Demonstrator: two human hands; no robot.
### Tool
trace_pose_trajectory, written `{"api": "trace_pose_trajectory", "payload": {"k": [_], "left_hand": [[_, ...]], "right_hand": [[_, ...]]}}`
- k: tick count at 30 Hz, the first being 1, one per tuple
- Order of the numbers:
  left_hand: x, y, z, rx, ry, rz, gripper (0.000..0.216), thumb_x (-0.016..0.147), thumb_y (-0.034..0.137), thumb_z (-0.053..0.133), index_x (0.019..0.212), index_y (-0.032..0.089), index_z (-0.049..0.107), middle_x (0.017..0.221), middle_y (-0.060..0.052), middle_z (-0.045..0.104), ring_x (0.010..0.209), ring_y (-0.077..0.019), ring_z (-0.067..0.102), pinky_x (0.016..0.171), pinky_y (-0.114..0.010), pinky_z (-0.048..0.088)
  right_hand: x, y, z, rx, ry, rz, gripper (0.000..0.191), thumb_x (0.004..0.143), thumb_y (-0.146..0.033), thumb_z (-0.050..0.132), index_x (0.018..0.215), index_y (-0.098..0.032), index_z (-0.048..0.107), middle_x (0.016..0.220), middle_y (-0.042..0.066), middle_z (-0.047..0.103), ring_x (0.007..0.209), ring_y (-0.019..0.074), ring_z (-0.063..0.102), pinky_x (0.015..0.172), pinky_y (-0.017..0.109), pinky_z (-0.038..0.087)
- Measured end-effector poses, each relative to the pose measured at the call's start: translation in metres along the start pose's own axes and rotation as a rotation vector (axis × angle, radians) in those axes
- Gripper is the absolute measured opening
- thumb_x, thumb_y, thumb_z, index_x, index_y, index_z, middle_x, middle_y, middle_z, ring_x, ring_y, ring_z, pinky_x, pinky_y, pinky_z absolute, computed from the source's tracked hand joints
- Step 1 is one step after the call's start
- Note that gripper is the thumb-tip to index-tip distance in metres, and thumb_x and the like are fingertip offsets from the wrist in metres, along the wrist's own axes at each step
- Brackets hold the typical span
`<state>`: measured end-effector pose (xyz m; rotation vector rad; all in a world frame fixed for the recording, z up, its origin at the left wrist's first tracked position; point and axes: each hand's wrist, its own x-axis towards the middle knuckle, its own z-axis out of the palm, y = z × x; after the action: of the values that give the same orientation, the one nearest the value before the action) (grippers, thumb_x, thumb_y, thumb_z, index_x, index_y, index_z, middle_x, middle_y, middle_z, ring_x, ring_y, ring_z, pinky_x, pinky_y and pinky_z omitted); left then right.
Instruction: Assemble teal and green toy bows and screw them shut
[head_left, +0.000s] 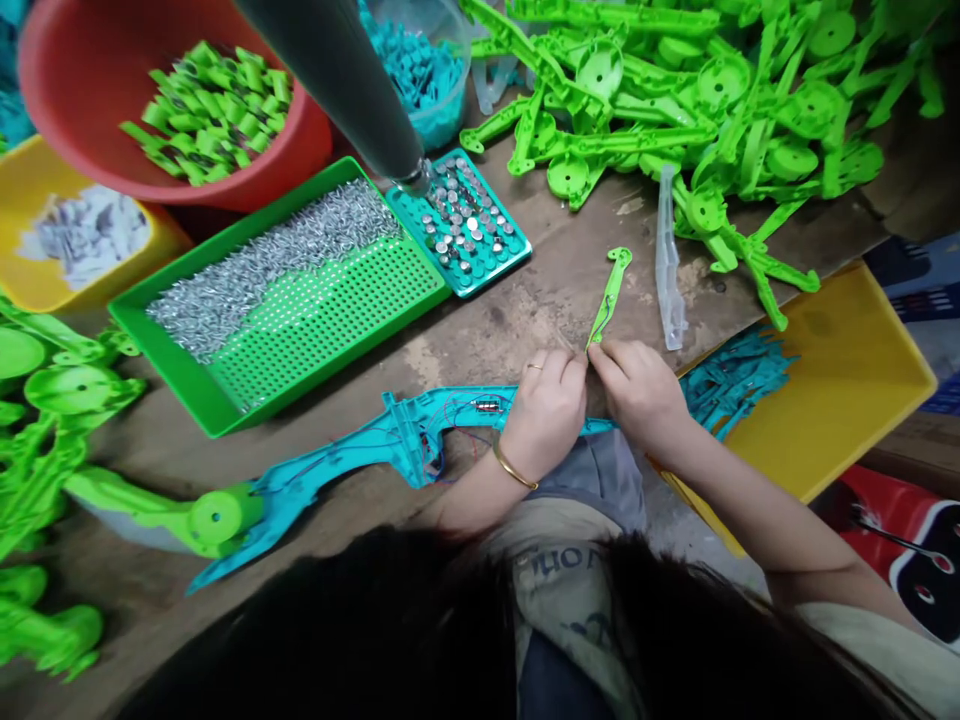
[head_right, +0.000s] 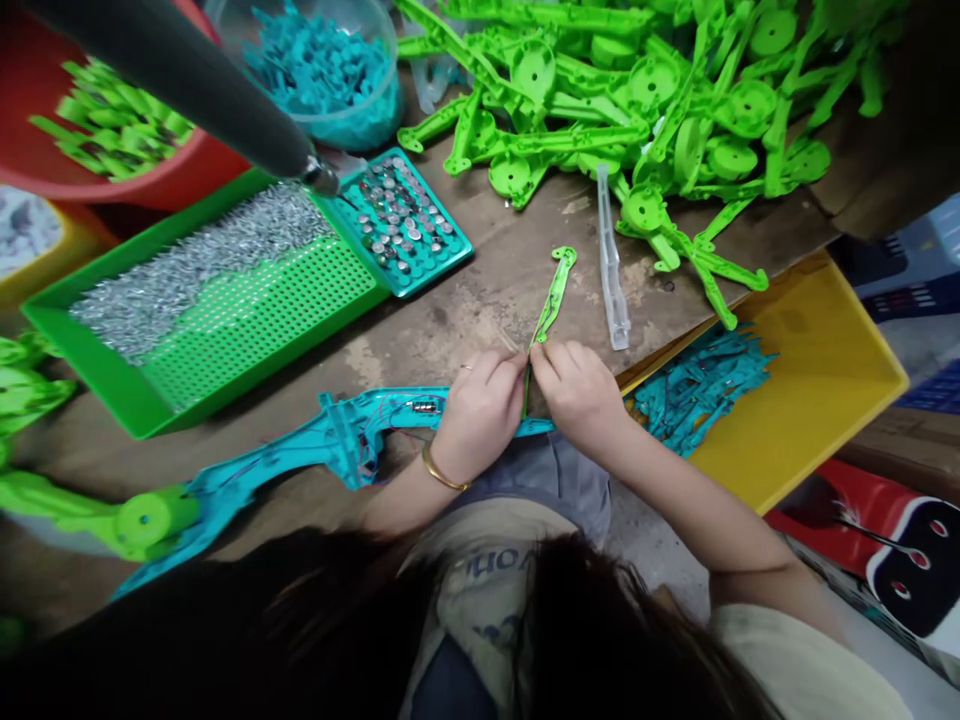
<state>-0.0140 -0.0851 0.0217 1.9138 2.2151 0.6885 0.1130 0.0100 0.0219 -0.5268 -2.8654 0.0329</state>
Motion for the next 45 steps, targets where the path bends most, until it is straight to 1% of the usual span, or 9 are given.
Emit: {"api": "trace_pose_trajectory", "payload": {"k": [3, 6, 10, 15, 21, 29, 34, 40, 45], "left_hand": [[0.0, 0.0, 0.0, -0.01, 0.009, -0.01, 0.026, 0.095, 0.016, 0.042, 0.106, 0.009, 0.064, 0.095, -0.012, 0.066, 0.091, -0.0239, 0.058, 0.085, -0.036, 0.05], [0.0, -0.001, 0.001, -0.026, 0.022, -0.039, 0.022, 0.094, 0.016, 0.044, 0.101, 0.011, 0.065, 0.094, -0.01, 0.065, 0.089, -0.0232, 0.058, 0.083, -0.035, 0.05], [0.0, -0.002, 0.004, -0.067, 0.041, -0.047, 0.02, 0.094, 0.017, 0.045, 0.101, 0.013, 0.063, 0.096, -0.01, 0.065, 0.091, -0.0234, 0.058, 0.084, -0.037, 0.049], [0.0, -0.003, -0.003, -0.202, 0.032, -0.069, 0.019, 0.093, 0.017, 0.047, 0.107, 0.013, 0.06, 0.1, -0.01, 0.066, 0.096, -0.022, 0.058, 0.087, -0.036, 0.049], [-0.013, -0.001, -0.018, -0.096, 0.075, -0.107, 0.017, 0.091, 0.022, 0.054, 0.105, 0.014, 0.06, 0.102, -0.011, 0.062, 0.097, -0.0238, 0.055, 0.088, -0.039, 0.048], [-0.018, -0.002, -0.013, -0.037, 0.082, -0.072, 0.017, 0.092, 0.023, 0.051, 0.102, 0.016, 0.065, 0.099, -0.011, 0.06, 0.094, -0.023, 0.053, 0.084, -0.037, 0.047], [-0.02, -0.003, -0.01, 0.01, 0.136, 0.001, 0.019, 0.091, 0.023, 0.055, 0.102, 0.013, 0.067, 0.097, -0.013, 0.062, 0.09, -0.0233, 0.054, 0.081, -0.037, 0.048], [-0.025, -0.006, -0.004, 0.011, 0.252, 0.069, 0.009, 0.089, 0.018, 0.058, 0.094, 0.014, 0.065, 0.093, -0.011, 0.066, 0.088, -0.0217, 0.059, 0.081, -0.036, 0.05], [-0.022, -0.006, -0.007, 0.055, 0.18, 0.096, 0.011, 0.09, 0.018, 0.055, 0.094, 0.012, 0.063, 0.094, -0.012, 0.065, 0.09, -0.023, 0.058, 0.083, -0.037, 0.05]], "right_hand": [[-0.006, 0.004, -0.004, -0.015, -0.031, -0.015, 0.034, 0.095, -0.015, 0.042, 0.123, -0.01, 0.06, 0.107, 0.013, 0.068, 0.092, 0.0237, 0.056, 0.075, 0.036, 0.04], [-0.008, 0.014, -0.003, 0.177, -0.019, 0.048, 0.032, 0.095, -0.019, 0.045, 0.123, -0.016, 0.06, 0.105, 0.009, 0.069, 0.091, 0.0214, 0.057, 0.074, 0.035, 0.041], [-0.005, 0.022, 0.006, 0.367, 0.115, 0.15, 0.023, 0.094, -0.024, 0.051, 0.111, -0.02, 0.066, 0.096, 0.007, 0.069, 0.09, 0.0195, 0.06, 0.076, 0.035, 0.044], [0.004, 0.021, 0.013, 0.464, 0.131, 0.164, 0.016, 0.093, -0.027, 0.053, 0.097, -0.021, 0.068, 0.092, 0.006, 0.069, 0.088, 0.0189, 0.062, 0.076, 0.033, 0.045], [0.009, 0.024, 0.011, 0.475, 0.09, 0.092, 0.016, 0.093, -0.027, 0.054, 0.098, -0.02, 0.068, 0.093, 0.006, 0.067, 0.087, 0.0183, 0.061, 0.075, 0.032, 0.043], [0.009, 0.03, 0.01, 0.487, 0.012, -0.055, 0.017, 0.094, -0.027, 0.052, 0.099, -0.021, 0.067, 0.094, 0.005, 0.063, 0.089, 0.0177, 0.059, 0.074, 0.031, 0.04], [0.013, 0.03, 0.01, 0.553, -0.002, -0.013, 0.015, 0.093, -0.027, 0.054, 0.097, -0.021, 0.067, 0.093, 0.005, 0.063, 0.089, 0.0173, 0.06, 0.075, 0.031, 0.04], [0.019, 0.03, 0.006, 0.593, -0.102, 0.051, 0.011, 0.09, -0.028, 0.059, 0.091, -0.02, 0.067, 0.092, 0.004, 0.063, 0.089, 0.0176, 0.06, 0.075, 0.031, 0.039], [0.021, 0.029, 0.005, 0.543, -0.13, 0.048, 0.012, 0.09, -0.028, 0.059, 0.09, -0.019, 0.067, 0.09, 0.004, 0.063, 0.085, 0.0181, 0.059, 0.074, 0.032, 0.038]]}}
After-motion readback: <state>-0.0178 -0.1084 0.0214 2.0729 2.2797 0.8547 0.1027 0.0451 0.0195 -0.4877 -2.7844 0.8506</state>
